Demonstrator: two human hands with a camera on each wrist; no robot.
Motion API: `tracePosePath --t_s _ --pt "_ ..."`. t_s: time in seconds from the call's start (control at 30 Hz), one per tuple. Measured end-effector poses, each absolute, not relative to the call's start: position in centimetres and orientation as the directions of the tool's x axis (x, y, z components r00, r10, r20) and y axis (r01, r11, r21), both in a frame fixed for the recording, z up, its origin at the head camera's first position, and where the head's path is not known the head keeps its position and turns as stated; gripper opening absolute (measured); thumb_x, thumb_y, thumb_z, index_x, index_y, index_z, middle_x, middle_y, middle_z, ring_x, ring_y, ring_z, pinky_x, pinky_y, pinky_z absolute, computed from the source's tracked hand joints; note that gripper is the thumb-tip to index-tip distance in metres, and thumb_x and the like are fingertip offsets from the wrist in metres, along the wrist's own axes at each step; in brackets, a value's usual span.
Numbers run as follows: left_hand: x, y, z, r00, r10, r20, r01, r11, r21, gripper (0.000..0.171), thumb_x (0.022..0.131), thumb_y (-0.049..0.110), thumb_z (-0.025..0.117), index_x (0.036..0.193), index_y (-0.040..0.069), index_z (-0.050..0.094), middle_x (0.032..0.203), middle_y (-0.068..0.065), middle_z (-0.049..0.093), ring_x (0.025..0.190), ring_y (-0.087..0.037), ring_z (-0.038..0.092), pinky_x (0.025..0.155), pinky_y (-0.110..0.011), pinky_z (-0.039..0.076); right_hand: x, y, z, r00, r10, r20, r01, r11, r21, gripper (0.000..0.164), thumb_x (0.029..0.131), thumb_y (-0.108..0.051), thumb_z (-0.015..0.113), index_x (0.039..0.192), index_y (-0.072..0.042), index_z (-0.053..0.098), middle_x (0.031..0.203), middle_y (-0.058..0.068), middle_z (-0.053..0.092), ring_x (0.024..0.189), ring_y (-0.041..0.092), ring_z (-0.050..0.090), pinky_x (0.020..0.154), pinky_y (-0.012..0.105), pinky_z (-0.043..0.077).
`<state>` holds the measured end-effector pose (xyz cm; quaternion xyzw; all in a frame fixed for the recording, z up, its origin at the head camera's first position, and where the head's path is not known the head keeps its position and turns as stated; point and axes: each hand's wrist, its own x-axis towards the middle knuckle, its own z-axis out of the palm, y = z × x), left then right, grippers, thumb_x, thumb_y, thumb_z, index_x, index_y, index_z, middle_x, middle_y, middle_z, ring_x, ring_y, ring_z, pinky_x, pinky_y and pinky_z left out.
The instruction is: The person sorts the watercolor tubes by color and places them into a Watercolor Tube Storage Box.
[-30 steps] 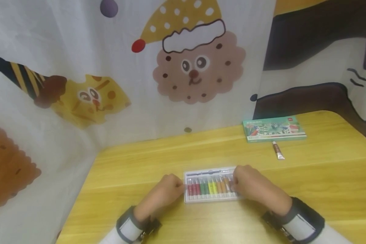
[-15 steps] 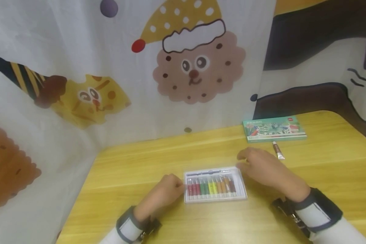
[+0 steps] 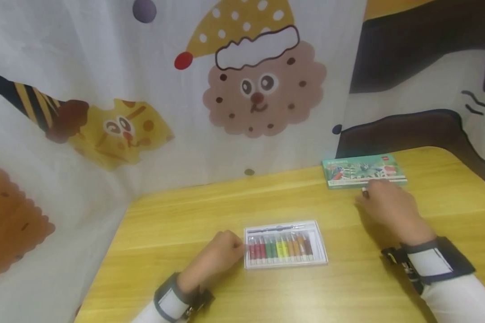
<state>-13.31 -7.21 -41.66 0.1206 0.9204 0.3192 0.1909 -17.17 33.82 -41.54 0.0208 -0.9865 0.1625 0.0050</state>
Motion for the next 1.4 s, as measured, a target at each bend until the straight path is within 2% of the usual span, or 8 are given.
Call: tracePosePath --t_s 0.13,0.27,0.37,0.63,0.8,0.93,1.1,1.4 --pt "-13.4 -7.3 -41.8 -0.897 0.354 -0.265 0.114 0.764 0.635 0.051 0.103 0.016 0.066 0.054 0.016 0.049 0.051 0.007 0.033 0.045 -0.008 0.035 0.044 -0.023 0.026 -17.5 34.5 -42.2 -0.998 -0.060 0.004 -0.058 0.951 -0.304 0.044 0.094 -0.016 0.076 0.124 0.011 0.057 0.092 0.022 0.061 0.073 0.032 0.054 0.059 0.044 0.044" --pt "-13.4 -7.4 -41.7 -0.895 0.357 -0.268 0.113 0.762 0.637 0.051 0.103 0.016 0.066 0.054 0.016 0.048 0.051 0.007 0.033 0.045 -0.008 0.035 0.044 -0.023 0.026 -17.7 34.9 -42.7 -0.997 -0.053 -0.054 -0.034 0.948 -0.316 0.022 0.098 -0.013 0.067 0.103 0.008 0.064 0.077 0.012 0.056 0.067 0.029 0.051 0.056 0.040 0.038" --pt "-13.3 -7.3 -41.6 -0.896 0.353 -0.270 0.108 0.762 0.638 0.051 0.102 0.014 0.066 0.054 0.015 0.049 0.051 0.007 0.033 0.045 -0.009 0.036 0.045 -0.024 0.026 -17.8 35.1 -42.8 -0.996 -0.039 -0.080 -0.012 0.951 -0.309 0.016 0.098 -0.010 0.063 0.096 0.005 0.068 0.075 0.011 0.055 0.067 0.030 0.050 0.056 0.040 0.038" --pt "-13.3 -7.3 -41.6 -0.894 0.355 -0.274 0.107 0.762 0.638 0.051 0.103 0.015 0.065 0.054 0.015 0.049 0.051 0.007 0.033 0.045 -0.009 0.035 0.045 -0.024 0.026 -17.8 35.1 -42.7 -0.997 -0.074 -0.031 -0.062 0.958 -0.279 0.014 0.092 -0.003 0.068 0.103 0.004 0.074 0.096 0.024 0.069 0.076 0.034 0.058 0.063 0.050 0.050" --pt "-13.4 -7.4 -41.8 -0.893 0.355 -0.277 0.106 0.763 0.637 0.051 0.103 0.016 0.065 0.055 0.015 0.051 0.051 0.006 0.033 0.045 -0.009 0.036 0.045 -0.024 0.026 -17.7 35.0 -42.7 -0.997 -0.034 0.064 -0.051 0.953 -0.298 0.019 0.090 -0.003 0.069 0.105 0.007 0.074 0.105 0.033 0.069 0.083 0.043 0.063 0.063 0.055 0.051" --pt "-13.4 -7.4 -41.8 -0.893 0.358 -0.273 0.109 0.761 0.639 0.051 0.103 0.015 0.065 0.055 0.015 0.051 0.051 0.006 0.033 0.045 -0.009 0.035 0.045 -0.024 0.026 -17.3 35.0 -42.4 -0.997 0.074 0.027 0.059 0.936 -0.348 0.024 0.098 -0.017 0.065 0.093 0.006 0.071 0.081 0.023 0.063 0.070 0.038 0.057 0.053 0.046 0.043" --pt "-13.4 -7.3 -41.7 -0.892 0.366 -0.264 0.120 0.757 0.642 0.052 0.103 0.015 0.064 0.054 0.016 0.048 0.050 0.007 0.031 0.044 -0.009 0.034 0.044 -0.023 0.025 -16.9 34.8 -42.6 -0.988 0.129 -0.081 0.150 0.921 -0.359 0.040 0.103 -0.033 0.061 0.081 0.001 0.065 0.065 0.007 0.044 0.060 0.027 0.046 0.056 0.039 0.031" --pt "-13.3 -7.3 -41.7 -0.895 0.363 -0.258 0.124 0.759 0.639 0.054 0.103 0.015 0.065 0.054 0.016 0.043 0.049 0.009 0.030 0.044 -0.007 0.034 0.044 -0.023 0.024 -17.8 34.8 -43.0 -0.996 0.038 -0.080 0.066 0.921 -0.385 0.037 0.100 -0.024 0.070 0.110 0.011 0.066 0.077 0.011 0.059 0.070 0.030 0.053 0.058 0.040 0.038"
